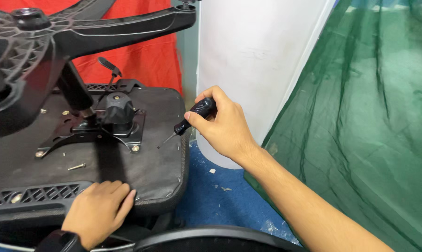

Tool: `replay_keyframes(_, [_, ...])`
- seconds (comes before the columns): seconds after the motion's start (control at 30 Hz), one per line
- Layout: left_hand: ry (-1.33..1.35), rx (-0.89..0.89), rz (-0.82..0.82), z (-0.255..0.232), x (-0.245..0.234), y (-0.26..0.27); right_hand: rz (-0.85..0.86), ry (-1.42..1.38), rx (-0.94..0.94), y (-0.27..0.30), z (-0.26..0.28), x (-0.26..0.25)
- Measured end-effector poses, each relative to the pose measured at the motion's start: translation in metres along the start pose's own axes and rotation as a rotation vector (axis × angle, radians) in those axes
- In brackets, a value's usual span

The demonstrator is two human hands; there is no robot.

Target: The person uses a screwdriver to attach the seat to the chair base by tightening multiple screws around the central gas lift. The person then secures the armrests to the seat frame with additional screws.

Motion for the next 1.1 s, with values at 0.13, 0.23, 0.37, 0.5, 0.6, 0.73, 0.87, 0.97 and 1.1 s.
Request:
replay_keyframes(0.13, [0.083, 0.108, 0.009, 0.002, 0.001, 0.005, -0.039, 0.046, 0.053, -0.001, -0.015, -0.015])
replay_keyframes(0.23, [0.105, 0.154, -0.006, 0.003, 0.005, 0.006, -0.050, 0.058, 0.068, -0.001, -0.022, -0.019])
replay_keyframes(0.37, [0.068, 0.218, -0.070, -0.006, 0.005, 0.006, -0.039, 0.023, 0.101, 0.000, -0.031, -0.012])
replay_keyframes(0.5, [0.101, 0.248, -0.129, -0.020, -0.001, 0.003, -0.016, -0.059, 0.164, 0.007, -0.048, 0.009])
replay_keyframes(0.6, [0.134, 0.287, -0.122, -0.031, -0.007, -0.002, 0.056, -0.505, 0.442, 0.014, -0.077, 0.040])
replay_keyframes(0.73, [0.140, 0.307, -0.123, -0.034, -0.012, -0.005, 0.195, -0.665, 0.784, 0.050, -0.120, 0.082])
replay_keyframes(0.87, [-0.099, 0.049, -0.087, 0.001, -0.003, 0.002, 0.354, -0.626, 0.855, 0.082, -0.135, 0.115])
replay_keyframes(0.97, [-0.262, -0.230, -0.349, 0.037, -0.032, 0.025, 0.406, -0.516, 0.799, 0.083, -0.137, 0.125])
replay_keyframes(1.1, [-0.387, -0.438, -0.314, 0.071, -0.024, 0.036, 0.474, -0.360, 0.729, 0.074, -0.133, 0.135])
Point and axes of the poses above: each hand's wrist, its own y-axis away from the middle knuckle, its own x-axis out of the palm, z = x × y, the point moved 10 cm from there along -y, towards the middle knuckle, and after that the axes turned 14 degrees about -z, right-handed, at the moved point
